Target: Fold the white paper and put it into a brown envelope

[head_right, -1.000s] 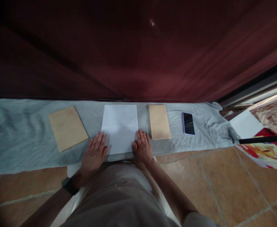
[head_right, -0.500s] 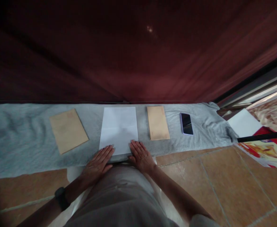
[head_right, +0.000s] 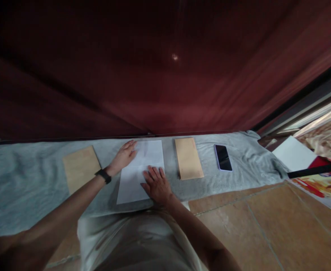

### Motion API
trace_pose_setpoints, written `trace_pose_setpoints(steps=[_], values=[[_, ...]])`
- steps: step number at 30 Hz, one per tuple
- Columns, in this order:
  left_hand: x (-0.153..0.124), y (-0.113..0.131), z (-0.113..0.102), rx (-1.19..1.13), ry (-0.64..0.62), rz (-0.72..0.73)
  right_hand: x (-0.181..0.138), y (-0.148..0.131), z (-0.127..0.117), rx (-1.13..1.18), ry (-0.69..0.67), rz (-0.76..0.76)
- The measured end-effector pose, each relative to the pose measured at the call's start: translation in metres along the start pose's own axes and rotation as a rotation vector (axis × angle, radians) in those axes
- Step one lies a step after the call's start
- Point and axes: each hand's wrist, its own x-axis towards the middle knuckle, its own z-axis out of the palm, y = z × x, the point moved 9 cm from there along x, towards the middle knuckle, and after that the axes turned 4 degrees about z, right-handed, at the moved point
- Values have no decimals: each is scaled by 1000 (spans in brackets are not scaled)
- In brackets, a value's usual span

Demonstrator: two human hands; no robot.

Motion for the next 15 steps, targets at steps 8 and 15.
trace_pose_setpoints(steps=[8,15], values=[[34,-7,17,45,-62,-19,-4,2,4,-7,33,-3],[-77,50,14,-54,-65,129,-5,2,0,19,37,-12]])
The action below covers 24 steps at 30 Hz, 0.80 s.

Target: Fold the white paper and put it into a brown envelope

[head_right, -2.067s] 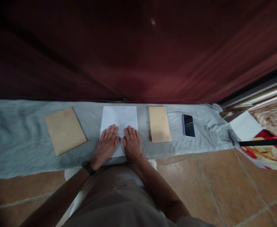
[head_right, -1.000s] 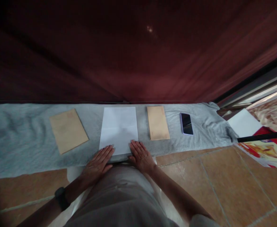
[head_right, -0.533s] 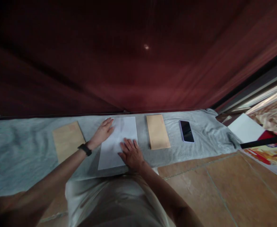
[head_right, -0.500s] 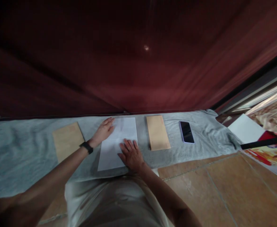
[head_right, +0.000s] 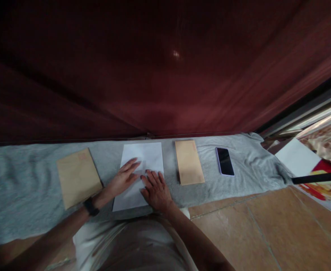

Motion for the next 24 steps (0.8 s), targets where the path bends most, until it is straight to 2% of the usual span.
trace_pose_setpoints(steps=[4,7,10,14,19,21,24], values=[[-81,40,4,101,-152,167,0,1,2,3,-34,13],[-107,52,-2,185,-175,205,2,2,5,3,-64,27],[-104,61,-2,234,-206,214,3,1,4,3,-75,31],[-93,75,9,290,-261,176,3,0,2,0,-63,32],[-89,78,18,348,-245,150,4,3,1,26,-73,8],[-89,75,14,346,-237,152,1,7,0,93,-86,-16],[-90,72,-4,259,-225,126,-11,27,-5,290,-94,7]])
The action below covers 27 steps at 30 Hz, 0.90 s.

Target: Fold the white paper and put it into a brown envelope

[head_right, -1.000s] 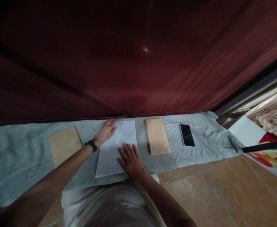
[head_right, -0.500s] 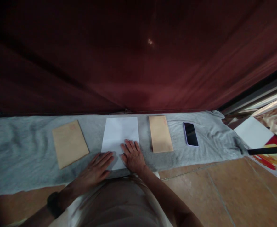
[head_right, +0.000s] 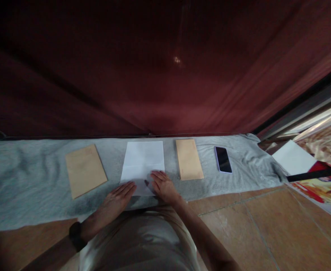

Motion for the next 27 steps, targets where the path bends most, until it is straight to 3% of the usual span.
trace_pose_setpoints(steps=[3,5,10,14,20,23,27], values=[[-10,-7,-22,-134,38,-67,-23,30,-16,209,39,128],[-16,-6,-33,-208,66,-77,-40,37,-24,301,35,122],[-23,5,-38,-380,56,-44,-61,19,-35,306,38,-45],[-34,-11,-39,-561,38,-116,-57,19,-31,369,49,35],[-53,-73,-14,-982,83,-420,-53,32,-31,521,81,264],[-43,-91,-1,-1016,218,-536,-48,38,-33,529,114,379],[-26,-100,9,-1025,326,-679,-34,40,-42,550,216,386]])
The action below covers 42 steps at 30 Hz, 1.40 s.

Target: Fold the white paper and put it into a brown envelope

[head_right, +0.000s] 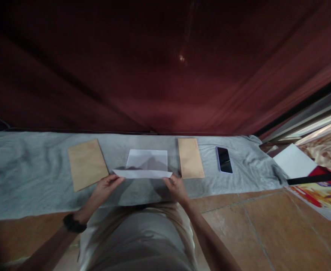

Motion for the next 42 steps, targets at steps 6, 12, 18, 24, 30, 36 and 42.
trace_pose_setpoints(steps=[6,12,18,24,30,36,42], values=[[10,0,5,-43,6,-50,21,6,1,-73,69,39],[20,-1,4,47,106,-25,34,12,1,-200,151,92],[29,7,4,278,131,-38,39,11,5,-466,197,183],[41,5,9,434,47,-87,36,1,16,-795,206,126],[53,3,9,599,-47,-188,37,-8,17,-875,244,47],[54,5,12,617,-96,-225,35,-28,30,-789,247,-89],[57,5,13,646,-103,-217,40,-50,93,-744,14,-307]])
